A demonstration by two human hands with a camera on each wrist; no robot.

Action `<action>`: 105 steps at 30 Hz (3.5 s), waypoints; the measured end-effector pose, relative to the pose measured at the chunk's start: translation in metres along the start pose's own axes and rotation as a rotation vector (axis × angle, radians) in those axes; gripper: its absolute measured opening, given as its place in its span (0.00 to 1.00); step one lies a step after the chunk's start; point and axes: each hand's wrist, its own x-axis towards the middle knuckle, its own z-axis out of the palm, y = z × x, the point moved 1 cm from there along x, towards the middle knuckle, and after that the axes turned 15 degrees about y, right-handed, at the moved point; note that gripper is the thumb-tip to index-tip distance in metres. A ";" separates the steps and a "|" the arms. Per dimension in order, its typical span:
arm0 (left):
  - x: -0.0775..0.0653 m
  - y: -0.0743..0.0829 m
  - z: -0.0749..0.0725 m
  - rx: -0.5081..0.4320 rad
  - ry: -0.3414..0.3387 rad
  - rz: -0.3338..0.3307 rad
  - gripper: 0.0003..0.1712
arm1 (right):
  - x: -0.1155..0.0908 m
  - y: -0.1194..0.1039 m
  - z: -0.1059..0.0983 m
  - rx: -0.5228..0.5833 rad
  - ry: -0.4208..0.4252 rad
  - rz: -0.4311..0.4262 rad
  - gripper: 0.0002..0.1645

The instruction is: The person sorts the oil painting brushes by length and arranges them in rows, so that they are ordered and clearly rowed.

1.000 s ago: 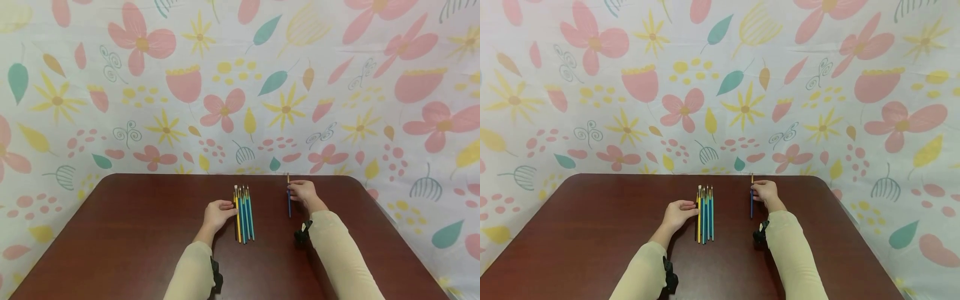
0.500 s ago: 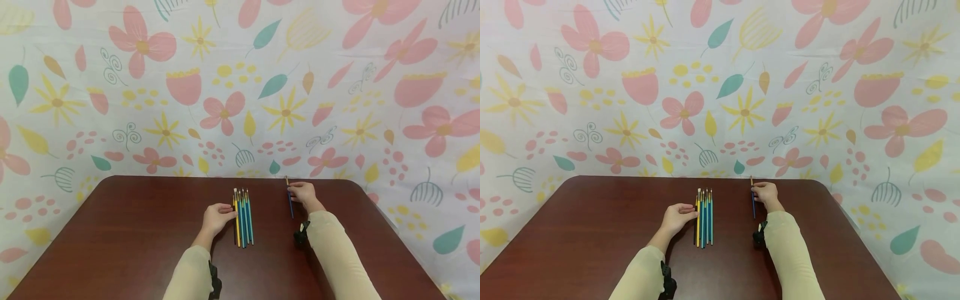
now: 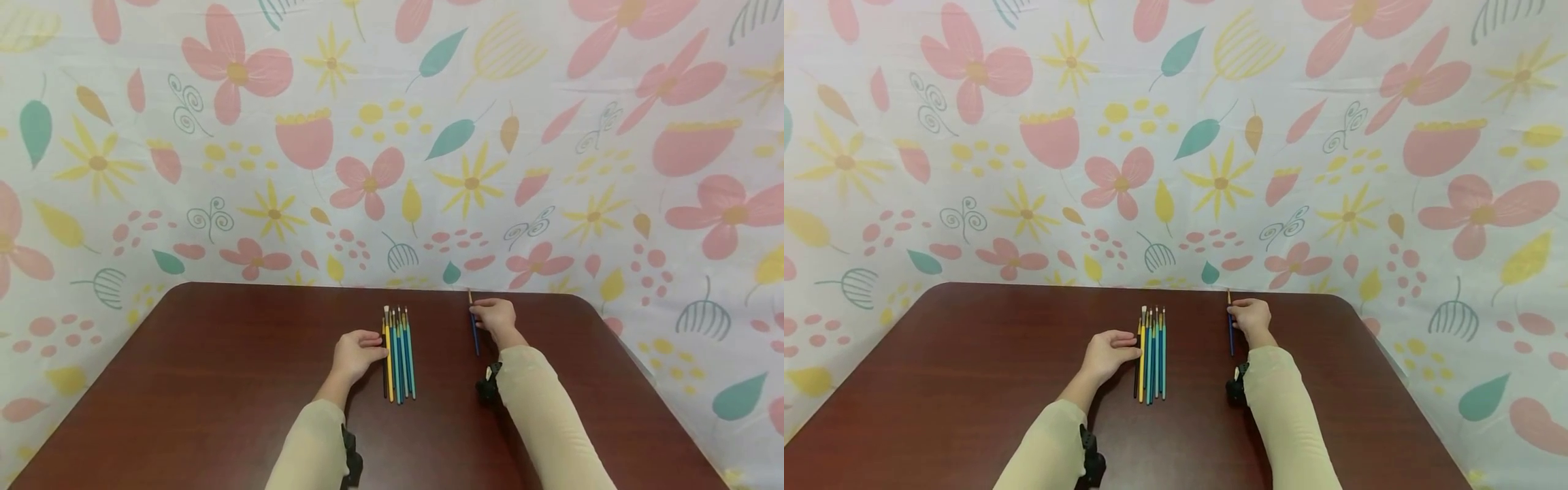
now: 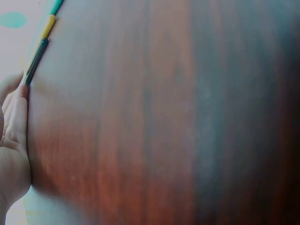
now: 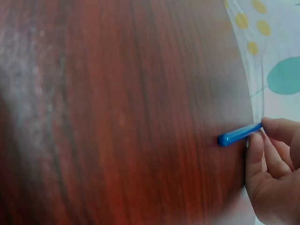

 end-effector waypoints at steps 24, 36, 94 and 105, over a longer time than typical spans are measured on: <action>0.000 0.005 -0.001 -0.032 -0.022 -0.039 0.21 | -0.007 -0.002 0.009 -0.135 0.120 -0.022 0.20; -0.001 0.004 0.000 -0.020 -0.012 -0.032 0.21 | -0.012 0.000 0.002 -0.036 0.105 0.001 0.24; -0.004 -0.001 0.001 -0.024 -0.012 -0.016 0.20 | -0.083 -0.019 0.012 0.295 -0.256 0.076 0.30; -0.004 0.002 0.000 -0.026 -0.011 -0.019 0.20 | -0.093 -0.017 0.026 0.302 -0.308 0.118 0.34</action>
